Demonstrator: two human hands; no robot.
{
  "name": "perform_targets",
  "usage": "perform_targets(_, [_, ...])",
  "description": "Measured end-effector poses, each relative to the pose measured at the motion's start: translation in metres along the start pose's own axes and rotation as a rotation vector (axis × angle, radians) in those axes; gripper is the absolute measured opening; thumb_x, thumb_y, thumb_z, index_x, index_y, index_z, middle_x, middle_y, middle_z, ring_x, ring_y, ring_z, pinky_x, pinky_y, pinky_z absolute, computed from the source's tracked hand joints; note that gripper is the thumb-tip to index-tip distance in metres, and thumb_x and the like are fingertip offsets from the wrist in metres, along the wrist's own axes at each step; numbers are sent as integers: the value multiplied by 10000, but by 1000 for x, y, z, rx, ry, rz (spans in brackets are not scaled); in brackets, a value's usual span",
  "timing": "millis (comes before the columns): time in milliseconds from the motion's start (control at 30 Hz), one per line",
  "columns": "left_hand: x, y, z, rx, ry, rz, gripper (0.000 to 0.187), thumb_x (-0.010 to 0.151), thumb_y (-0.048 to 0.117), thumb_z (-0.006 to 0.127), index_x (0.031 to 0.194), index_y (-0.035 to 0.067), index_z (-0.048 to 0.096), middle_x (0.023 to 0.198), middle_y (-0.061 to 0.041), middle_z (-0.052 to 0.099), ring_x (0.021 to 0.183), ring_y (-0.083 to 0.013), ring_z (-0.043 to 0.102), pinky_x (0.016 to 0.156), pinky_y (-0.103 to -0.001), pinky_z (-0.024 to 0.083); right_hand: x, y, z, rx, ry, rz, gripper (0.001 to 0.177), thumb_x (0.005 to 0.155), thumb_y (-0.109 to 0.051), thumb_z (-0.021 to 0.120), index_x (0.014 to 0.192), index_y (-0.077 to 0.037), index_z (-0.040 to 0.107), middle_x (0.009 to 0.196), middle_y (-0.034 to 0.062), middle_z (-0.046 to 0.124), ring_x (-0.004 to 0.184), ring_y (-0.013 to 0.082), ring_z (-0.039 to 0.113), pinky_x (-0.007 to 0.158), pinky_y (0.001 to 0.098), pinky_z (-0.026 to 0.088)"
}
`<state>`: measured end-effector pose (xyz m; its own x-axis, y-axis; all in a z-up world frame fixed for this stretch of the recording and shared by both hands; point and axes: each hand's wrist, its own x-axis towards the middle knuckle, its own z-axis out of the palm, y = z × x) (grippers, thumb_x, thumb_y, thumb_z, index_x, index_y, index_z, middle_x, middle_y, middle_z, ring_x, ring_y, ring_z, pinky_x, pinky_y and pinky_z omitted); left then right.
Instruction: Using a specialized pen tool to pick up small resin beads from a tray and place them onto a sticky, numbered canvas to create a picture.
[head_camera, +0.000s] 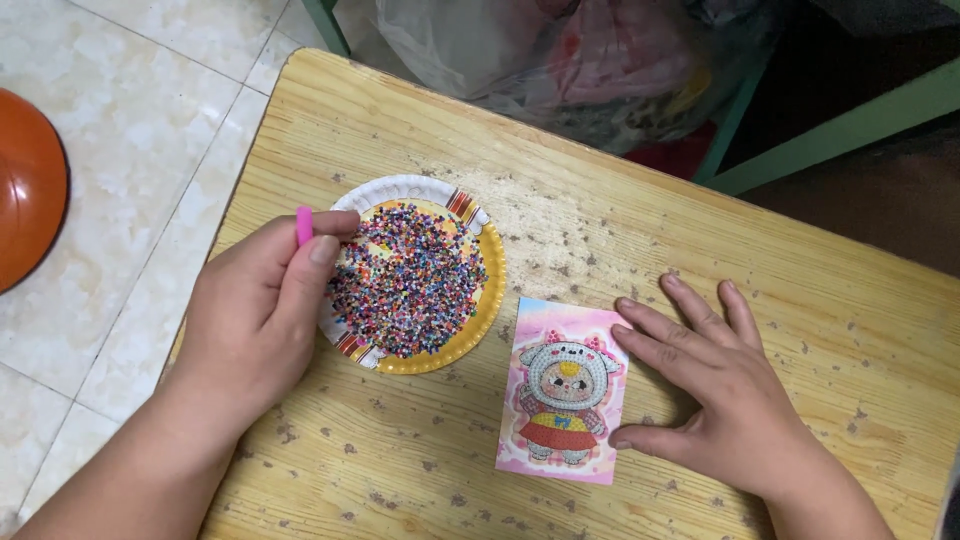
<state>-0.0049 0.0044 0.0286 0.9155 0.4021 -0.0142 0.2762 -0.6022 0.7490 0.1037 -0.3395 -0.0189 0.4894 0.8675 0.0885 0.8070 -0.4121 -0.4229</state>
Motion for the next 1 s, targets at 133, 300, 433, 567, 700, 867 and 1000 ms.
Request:
perform_targets(133, [0, 0, -2, -44, 22, 169, 235, 975, 128, 458, 841, 13, 613, 874, -63, 624, 817, -171, 585, 741, -284, 435, 0, 1, 1, 0, 1, -2, 962, 520, -591, 821, 1345, -245, 468, 1419, -14, 474, 1417, 329, 315, 1158, 576, 97])
perform_targets(300, [-3, -5, -1, -30, 110, 13, 286, 985, 184, 521, 720, 107, 597, 624, 33, 585, 600, -87, 529, 609, -241, 397, 0, 0, 1, -7, 7, 3, 961, 511, -591, 820, 1339, -245, 475, 1417, -19, 474, 1415, 330, 322, 1161, 586, 102])
perform_targets(433, [2, -8, 1, -31, 97, -58, 244, 976, 210, 524, 788, 135, 660, 665, 45, 623, 574, -77, 522, 566, -235, 398, 0, 0, 1, -8, 3, 5, 968, 508, -587, 824, 1339, -232, 477, 1418, -13, 473, 1414, 328, 321, 1159, 587, 108])
perform_targets(567, [5, -12, 4, 6, 114, -60, 211, 973, 199, 548, 799, 141, 653, 650, 36, 620, 587, -82, 536, 586, -244, 411, 1, 0, 1, -12, 4, 0, 961, 511, -596, 814, 1336, -234, 478, 1412, -13, 482, 1413, 329, 328, 1152, 590, 119])
perform_targets(700, [5, -12, 1, 32, 92, 8, 330, 1004, 218, 456, 707, 107, 546, 638, 21, 566, 613, -123, 496, 599, -288, 376, 1, -1, 1, 11, 20, 12, 943, 505, -569, 828, 1317, -222, 500, 1402, -11, 490, 1415, 322, 328, 1169, 574, 110])
perform_targets(867, [10, -14, 7, -13, -49, 246, 258, 971, 189, 427, 953, 24, 624, 1021, -118, 586, 946, -253, 543, 869, -406, 359, 1, -2, 0, 4, 9, 6, 952, 516, -568, 824, 1334, -223, 482, 1407, -5, 488, 1416, 330, 324, 1162, 580, 110])
perform_targets(1000, [12, -19, 15, 55, -272, 393, 299, 946, 220, 428, 975, -28, 592, 1324, -241, 506, 1285, -391, 427, 1117, -498, 229, 2, -3, 0, 1, 8, 15, 942, 517, -582, 810, 1328, -224, 491, 1412, -15, 479, 1420, 322, 317, 1169, 568, 106])
